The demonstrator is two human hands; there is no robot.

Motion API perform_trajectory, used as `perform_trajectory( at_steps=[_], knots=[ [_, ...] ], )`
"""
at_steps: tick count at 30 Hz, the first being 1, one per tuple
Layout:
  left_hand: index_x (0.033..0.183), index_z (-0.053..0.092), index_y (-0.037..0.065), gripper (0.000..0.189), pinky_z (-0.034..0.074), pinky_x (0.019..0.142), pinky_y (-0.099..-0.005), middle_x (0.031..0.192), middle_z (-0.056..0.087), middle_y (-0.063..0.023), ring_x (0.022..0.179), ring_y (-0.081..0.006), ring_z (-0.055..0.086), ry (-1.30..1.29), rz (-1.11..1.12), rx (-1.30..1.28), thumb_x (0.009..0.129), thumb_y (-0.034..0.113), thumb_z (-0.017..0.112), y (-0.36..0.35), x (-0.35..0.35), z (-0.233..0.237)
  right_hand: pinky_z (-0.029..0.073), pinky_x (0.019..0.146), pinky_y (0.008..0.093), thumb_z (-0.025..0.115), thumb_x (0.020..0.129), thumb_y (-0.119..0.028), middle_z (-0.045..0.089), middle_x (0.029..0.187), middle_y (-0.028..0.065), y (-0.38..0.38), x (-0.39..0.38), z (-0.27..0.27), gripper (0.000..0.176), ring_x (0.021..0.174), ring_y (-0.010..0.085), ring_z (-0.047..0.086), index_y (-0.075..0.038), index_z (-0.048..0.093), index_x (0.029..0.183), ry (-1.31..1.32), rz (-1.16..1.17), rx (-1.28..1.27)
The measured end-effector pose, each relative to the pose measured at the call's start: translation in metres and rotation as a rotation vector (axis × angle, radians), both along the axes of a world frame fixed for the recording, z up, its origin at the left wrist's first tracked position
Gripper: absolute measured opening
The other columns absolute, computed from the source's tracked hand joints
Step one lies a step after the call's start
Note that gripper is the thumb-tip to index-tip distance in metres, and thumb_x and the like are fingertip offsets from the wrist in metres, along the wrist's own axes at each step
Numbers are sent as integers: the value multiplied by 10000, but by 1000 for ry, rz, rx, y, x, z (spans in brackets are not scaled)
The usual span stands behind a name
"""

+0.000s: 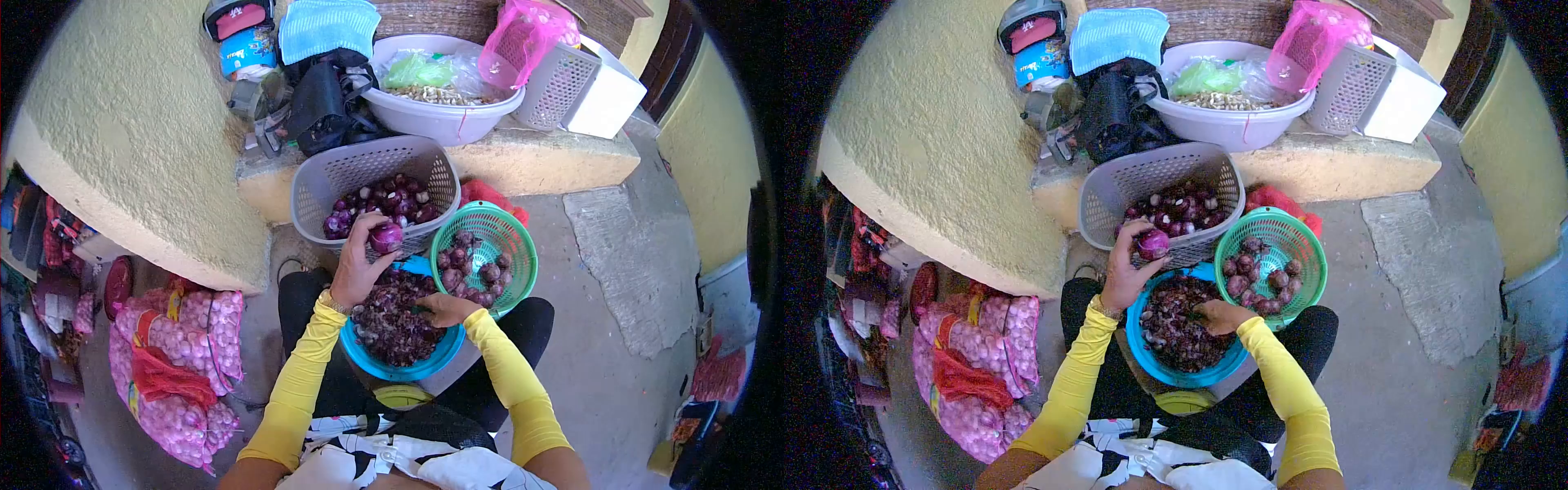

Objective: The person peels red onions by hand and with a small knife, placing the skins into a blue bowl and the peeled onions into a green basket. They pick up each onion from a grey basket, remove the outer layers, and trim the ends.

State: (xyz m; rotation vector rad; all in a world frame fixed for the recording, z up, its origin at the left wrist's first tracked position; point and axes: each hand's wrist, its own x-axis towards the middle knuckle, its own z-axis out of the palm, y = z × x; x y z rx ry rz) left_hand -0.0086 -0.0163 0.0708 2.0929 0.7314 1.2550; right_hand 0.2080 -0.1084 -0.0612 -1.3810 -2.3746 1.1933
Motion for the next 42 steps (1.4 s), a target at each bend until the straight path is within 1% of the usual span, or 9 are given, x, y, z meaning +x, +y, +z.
perform_trajectory(
  at_steps=[6,12,17,18,27,30,33,35,42],
  knots=[
    [1287,419,54,653,409,1023,-365,1257,509,-168,1201,-278,519,21,-22,-18,736,-17,763,-23,3,15,488,779,492,550,849,-140,636,938,272,2,5,-4,322,903,449,610,9,572,1134,-48,-60,44],
    [1251,425,57,609,439,987,-378,1246,510,-176,1169,-304,537,60,28,305,745,-35,751,-35,-1,36,492,783,471,549,845,-116,629,937,256,6,13,-36,309,902,422,616,-15,572,1136,-126,45,185],
    [1186,506,53,487,416,999,-431,1242,514,-185,1167,-386,509,89,26,168,754,-20,720,-56,-1,53,498,760,480,529,826,-105,637,911,252,0,9,-7,334,873,423,623,-24,577,1146,-175,-16,32],
    [1181,512,54,475,409,1009,-427,1240,516,-182,1177,-381,504,113,27,155,759,-8,719,-60,1,59,494,771,492,539,820,-115,641,909,250,9,14,-51,338,865,423,625,-22,581,1143,-185,9,136],
    [1051,538,2,273,491,830,-358,1074,514,-113,957,-259,530,633,-479,671,810,131,553,-125,19,245,490,772,507,531,815,-110,639,887,263,1,11,-39,352,848,421,630,3,578,1146,-216,52,146],
    [1039,529,-12,330,483,847,-399,1050,542,-150,969,-303,539,627,-588,639,732,52,631,-147,27,285,491,768,508,529,814,-109,638,881,267,-1,12,-43,357,845,421,630,8,576,1148,-171,63,116],
    [1023,514,-22,289,506,823,-391,1040,541,-159,949,-308,546,631,-540,702,760,47,610,-167,26,295,491,765,509,528,813,-107,637,876,270,-3,13,-44,361,841,421,631,14,574,1149,-101,60,80],
    [821,658,83,86,507,752,-249,895,607,25,966,-152,567,370,-336,674,791,160,634,-172,10,297,491,763,510,527,812,-106,636,873,273,-3,13,-44,364,838,421,632,18,573,1150,-51,43,77],
    [912,634,39,180,516,767,-283,985,594,-51,977,-194,572,322,-523,759,794,172,603,-150,11,281,494,770,513,536,813,-91,629,913,286,4,10,-29,392,878,430,625,23,557,1188,-150,-13,66]
  ],
)
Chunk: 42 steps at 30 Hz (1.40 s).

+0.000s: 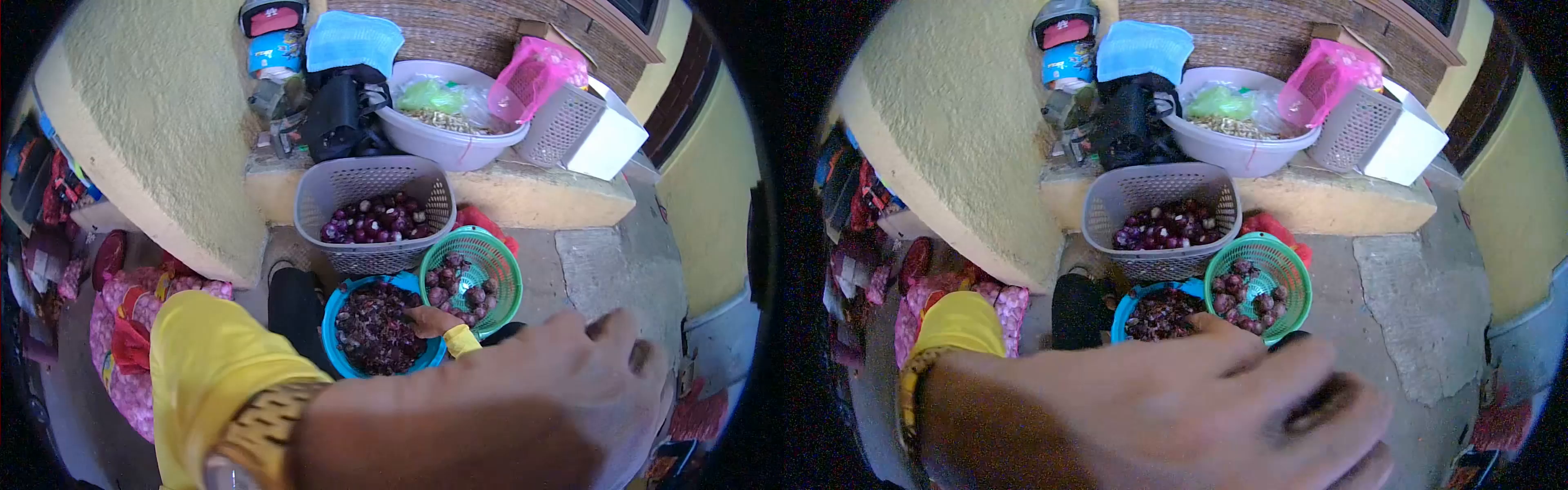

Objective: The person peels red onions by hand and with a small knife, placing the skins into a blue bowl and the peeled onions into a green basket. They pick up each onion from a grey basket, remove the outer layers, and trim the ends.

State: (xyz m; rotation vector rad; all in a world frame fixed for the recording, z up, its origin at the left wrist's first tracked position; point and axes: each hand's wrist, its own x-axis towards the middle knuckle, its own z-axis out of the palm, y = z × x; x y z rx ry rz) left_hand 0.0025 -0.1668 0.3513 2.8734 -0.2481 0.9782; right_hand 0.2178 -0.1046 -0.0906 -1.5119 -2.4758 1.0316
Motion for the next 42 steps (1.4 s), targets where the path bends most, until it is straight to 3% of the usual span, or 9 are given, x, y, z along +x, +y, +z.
perform_trajectory(
  at_steps=[6,8,13,15,24,26,32,34,42],
  knots=[
    [1003,609,-4,283,525,781,-317,1076,581,-127,987,-236,577,25,-156,59,797,185,571,21,-1,1,492,791,514,574,794,-183,641,936,281,-10,-2,7,388,915,448,617,9,574,1132,283,-155,-184],
    [1160,547,24,385,514,857,-358,1199,533,-165,1082,-304,567,553,-45,-361,803,150,617,26,-27,21,492,789,516,565,794,-170,642,944,280,6,-1,-47,399,911,447,618,-13,572,1161,131,-38,-91],
    [1175,525,42,479,421,978,-377,1175,518,-140,1100,-303,535,398,123,-648,739,66,722,83,-32,-81,502,772,491,531,836,-143,643,973,271,8,13,-68,416,894,437,623,-56,553,1242,179,61,306],
    [1153,526,27,497,422,964,-357,1113,541,-126,1070,-262,552,305,150,-759,717,88,756,129,-27,-146,501,781,493,554,834,-153,633,966,285,0,2,16,420,899,443,617,-16,545,1231,54,-58,-17],
    [1145,539,6,553,460,916,-354,1045,620,-123,1020,-206,594,130,409,-1818,722,221,822,208,2,-363,501,769,456,637,825,-209,627,916,274,2,10,-9,370,840,417,623,51,537,1068,-9,-227,179],
    [1153,536,3,589,460,914,-359,1052,620,-135,1017,-225,598,266,517,-1480,712,268,825,215,3,-383,491,804,448,623,853,-200,621,998,265,8,13,-17,392,915,406,614,36,519,1149,-14,-241,114],
    [1151,528,10,594,489,872,-351,1057,617,-144,992,-249,627,350,448,-1127,729,323,806,222,-3,-394,488,799,482,632,842,-235,608,956,278,11,13,-15,458,927,434,598,83,476,1133,114,-344,22],
    [1140,531,36,457,541,815,-316,1048,614,-112,933,-203,651,148,312,-1722,815,263,758,220,3,-390,484,821,496,611,857,-234,601,1002,302,16,10,-9,464,952,459,590,91,468,1156,127,-322,-7],
    [1112,629,62,340,517,942,-424,1058,674,-99,948,-234,669,-428,69,-2378,940,355,622,230,13,-374,490,796,476,595,871,-192,615,968,288,19,-4,2,425,918,446,602,65,479,1189,72,-294,6]
  ],
)
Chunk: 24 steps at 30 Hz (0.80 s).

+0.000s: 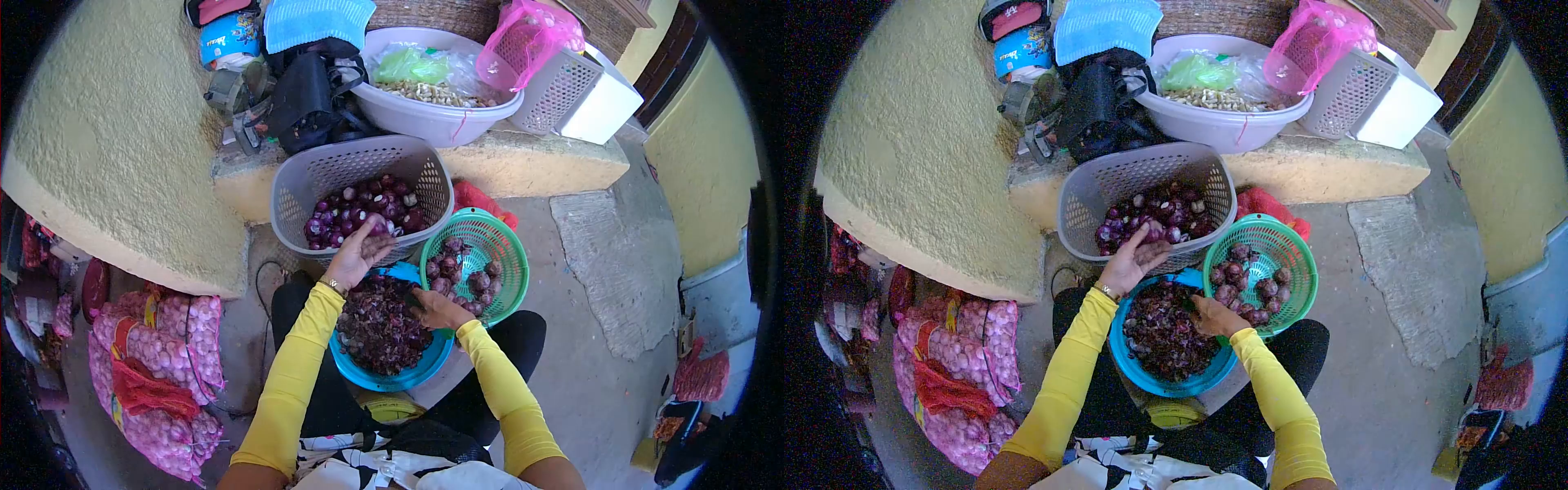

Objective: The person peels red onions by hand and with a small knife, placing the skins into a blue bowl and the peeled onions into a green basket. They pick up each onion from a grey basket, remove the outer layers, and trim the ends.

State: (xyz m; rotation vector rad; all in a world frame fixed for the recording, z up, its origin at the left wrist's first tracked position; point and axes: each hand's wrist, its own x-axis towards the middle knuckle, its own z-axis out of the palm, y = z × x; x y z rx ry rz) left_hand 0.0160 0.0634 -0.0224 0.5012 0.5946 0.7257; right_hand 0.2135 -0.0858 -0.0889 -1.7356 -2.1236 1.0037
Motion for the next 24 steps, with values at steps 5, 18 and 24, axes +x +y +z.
perform_trajectory(
  at_steps=[5,18,24],
  knots=[
    [1176,611,102,332,510,933,-403,1097,673,-74,996,-214,660,38,-131,83,955,349,596,-3,-6,4,487,775,457,599,883,-190,618,937,269,-3,0,-4,383,874,436,609,43,496,1168,-66,38,0],
    [1192,599,112,300,526,876,-371,1120,658,-55,979,-195,658,27,-194,110,971,313,568,-5,1,-14,489,799,491,625,870,-331,649,893,283,1,29,12,424,883,443,625,36,623,1081,79,-290,83],
    [1161,608,115,278,538,830,-345,1115,661,-45,978,-180,658,66,-197,112,969,313,573,-12,6,-3,490,857,479,658,830,-325,662,1000,235,16,112,-24,448,916,416,636,-22,608,1157,-229,-726,218]
  ],
)
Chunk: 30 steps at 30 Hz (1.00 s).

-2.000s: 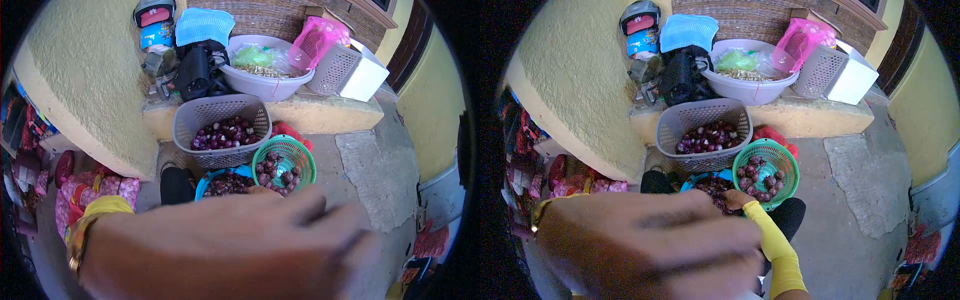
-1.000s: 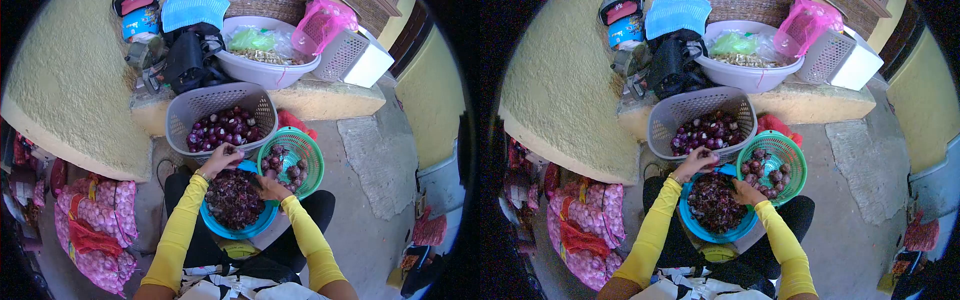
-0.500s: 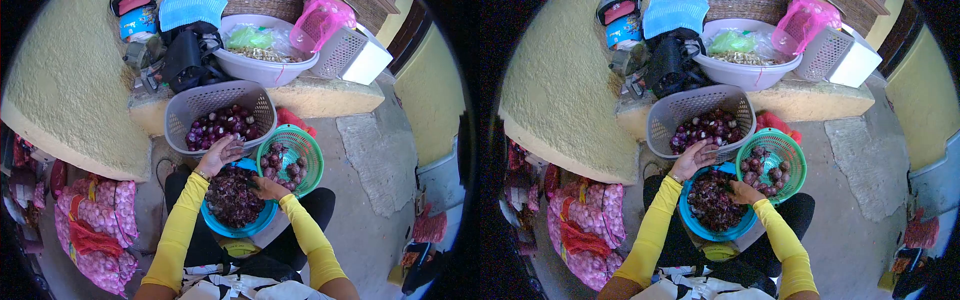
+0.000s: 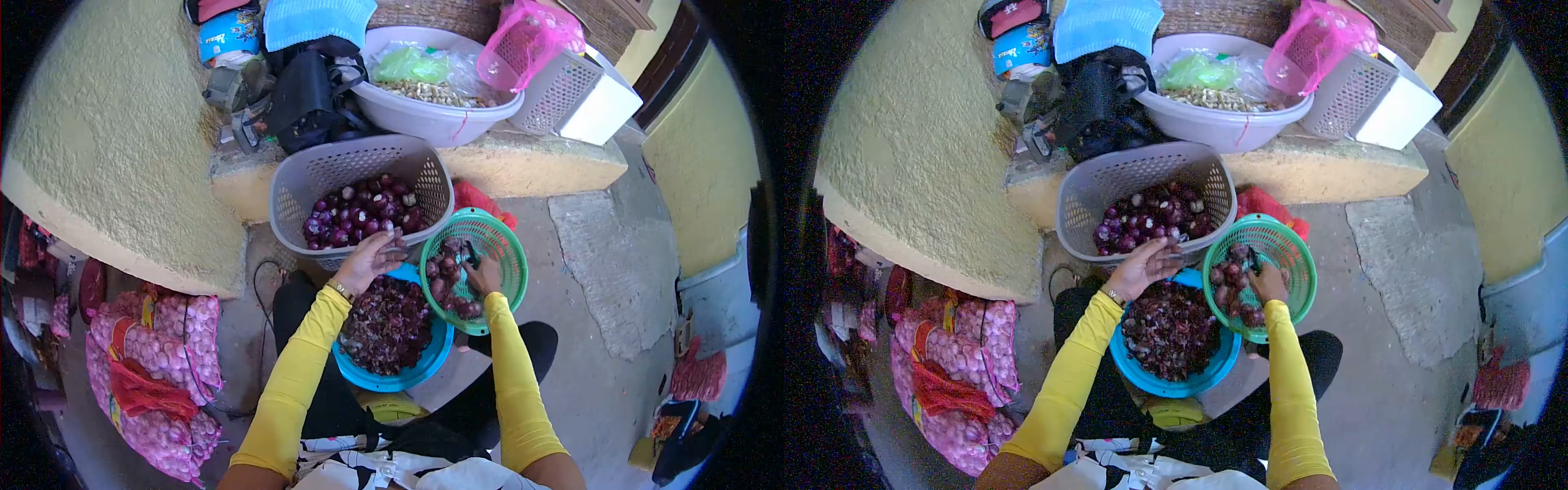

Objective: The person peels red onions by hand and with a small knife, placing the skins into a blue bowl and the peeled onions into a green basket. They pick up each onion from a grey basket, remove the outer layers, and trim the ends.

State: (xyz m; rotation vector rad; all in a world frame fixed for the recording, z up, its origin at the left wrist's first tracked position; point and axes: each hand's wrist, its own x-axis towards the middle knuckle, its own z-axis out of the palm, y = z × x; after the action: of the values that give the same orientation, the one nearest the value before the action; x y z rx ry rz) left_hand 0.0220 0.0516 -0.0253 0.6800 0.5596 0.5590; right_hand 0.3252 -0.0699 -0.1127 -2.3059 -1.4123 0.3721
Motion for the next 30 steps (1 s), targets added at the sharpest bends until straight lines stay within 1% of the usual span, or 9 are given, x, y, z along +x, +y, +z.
perform_trajectory(
  at_steps=[4,6,9,11,21,24,27,29,30],
  knots=[
    [1182,576,135,301,532,846,-347,1132,659,-42,968,-172,653,61,17,-7,962,339,583,-2,0,1,478,902,504,691,774,-384,634,1108,240,-3,70,-67,611,979,433,619,-46,536,1259,-247,-75,91],
    [1174,579,139,299,525,858,-335,1134,657,-31,978,-161,640,84,-3,33,961,349,581,0,-1,3,478,910,518,703,763,-411,611,1136,270,-5,74,-66,619,1062,432,587,-47,538,1235,-156,-268,-284],
    [1189,581,136,301,521,887,-348,1147,654,-30,1006,-166,638,112,11,39,974,346,560,-2,-2,-2,535,815,504,708,777,-455,532,1237,228,-5,93,-108,586,1021,408,618,-73,560,1197,-96,-297,-309],
    [1198,585,133,300,509,922,-362,1149,651,-19,1024,-168,638,144,-13,37,986,340,541,0,-1,0,539,822,487,719,776,-490,586,1175,215,-5,76,-97,641,1020,390,630,-73,528,1223,-455,-330,-220],
    [1193,583,122,309,498,885,-321,1128,640,-5,999,-135,620,210,-17,104,990,351,537,-1,-5,2,525,753,494,736,730,-408,671,919,231,7,94,-118,471,885,411,657,-12,601,946,-217,-400,-212],
    [1190,575,132,316,491,879,-307,1127,629,1,1000,-132,614,234,-4,138,972,360,571,-1,-1,5,506,690,463,730,754,-388,680,907,215,16,92,-87,474,791,390,657,-1,608,999,-51,-333,24],
    [1220,557,130,340,484,895,-302,1167,611,0,1019,-127,599,224,-16,285,936,300,636,-2,7,-2,501,854,398,787,744,-291,648,1037,217,40,56,-44,593,947,331,637,22,540,1182,120,-186,421],
    [1253,542,123,392,480,914,-305,1206,594,-6,1036,-128,587,200,-38,395,910,250,680,-10,12,-4,476,906,371,729,841,-305,650,1061,154,39,-13,49,541,970,261,611,21,539,1229,607,68,335],
    [1294,515,109,465,473,938,-314,1249,569,-19,1078,-135,567,167,-57,513,877,177,707,-16,12,1,470,908,353,717,862,-349,654,1056,137,33,-58,107,541,973,235,605,24,550,1217,730,-52,81]
  ],
)
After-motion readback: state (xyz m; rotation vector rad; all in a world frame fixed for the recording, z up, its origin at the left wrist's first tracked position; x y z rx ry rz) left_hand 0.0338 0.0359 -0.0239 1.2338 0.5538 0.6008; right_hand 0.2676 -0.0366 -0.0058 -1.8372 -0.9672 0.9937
